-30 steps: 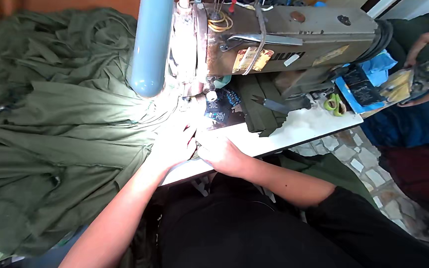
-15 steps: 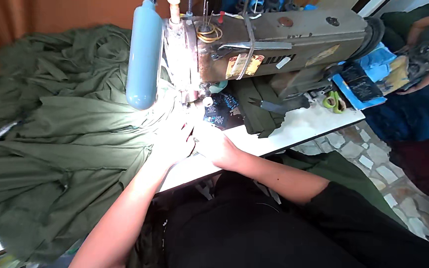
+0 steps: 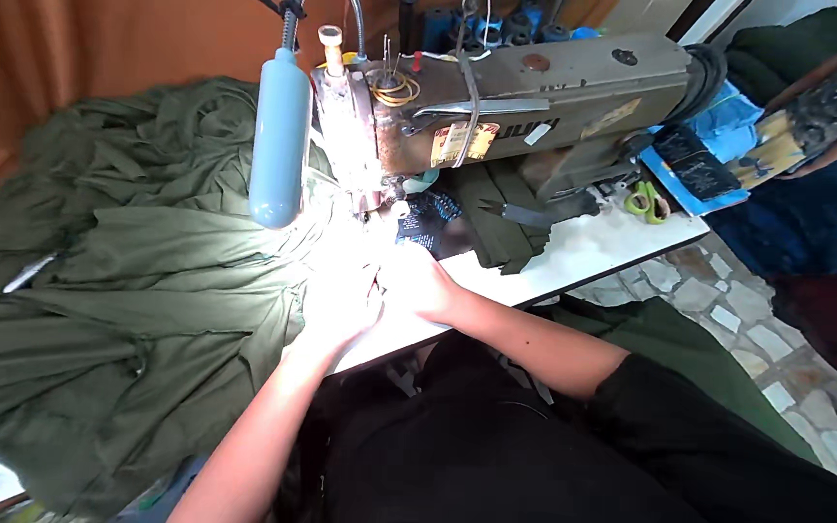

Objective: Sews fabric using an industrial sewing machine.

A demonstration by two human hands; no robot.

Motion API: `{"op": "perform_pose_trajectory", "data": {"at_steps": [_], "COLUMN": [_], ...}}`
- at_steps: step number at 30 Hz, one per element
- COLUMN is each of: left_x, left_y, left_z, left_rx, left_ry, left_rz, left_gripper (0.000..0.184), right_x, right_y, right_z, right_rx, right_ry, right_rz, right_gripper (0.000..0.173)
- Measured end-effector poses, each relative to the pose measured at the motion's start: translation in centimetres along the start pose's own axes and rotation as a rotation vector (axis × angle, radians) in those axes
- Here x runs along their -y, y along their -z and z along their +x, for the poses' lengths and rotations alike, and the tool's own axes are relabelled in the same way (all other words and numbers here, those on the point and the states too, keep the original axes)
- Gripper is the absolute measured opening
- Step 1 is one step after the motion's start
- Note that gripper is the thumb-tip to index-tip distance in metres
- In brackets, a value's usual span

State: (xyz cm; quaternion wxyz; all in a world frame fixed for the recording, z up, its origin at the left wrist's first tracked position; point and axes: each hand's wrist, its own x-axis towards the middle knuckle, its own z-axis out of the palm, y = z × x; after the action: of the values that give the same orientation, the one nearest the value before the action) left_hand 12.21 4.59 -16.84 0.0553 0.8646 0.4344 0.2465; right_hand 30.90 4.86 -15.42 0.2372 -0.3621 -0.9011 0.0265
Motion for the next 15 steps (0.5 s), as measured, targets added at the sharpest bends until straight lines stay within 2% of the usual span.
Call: {"op": "perform_pose_trajectory", "data": {"at_steps": [2, 6, 13, 15], "left_x": [-0.3, -0.1, -0.2, 0.1], "left_y": [-0.2, -0.3, 0.1, -0.2], "left_z": [-1.0, -1.0, -0.2, 0.0], "left_rx": [0.002, -0.01, 0.029, 0.023], "left_ry": [-0.021, -0.039, 0.041, 0.049], "left_rz": [-0.043, -0.031, -0.006, 0.012], "left_gripper": [0.04, 0.041, 0.041, 0.042], "right_x": [-0.2, -0.5, -0.9, -0.8], "right_y": [-0.4, -0.8, -0.5, -0.2], "right_z": [-0.2, -0.4, 0.6, 1.1], "right_rx": [-0.042, -0.07, -0.001, 0.066], "right_ry": [0.012, 0.017, -0.04, -0.079], "right_rz": [0.025, 0.013, 0.055, 0.046], "right_gripper": [0.017, 0.017, 0.02, 0.021]}}
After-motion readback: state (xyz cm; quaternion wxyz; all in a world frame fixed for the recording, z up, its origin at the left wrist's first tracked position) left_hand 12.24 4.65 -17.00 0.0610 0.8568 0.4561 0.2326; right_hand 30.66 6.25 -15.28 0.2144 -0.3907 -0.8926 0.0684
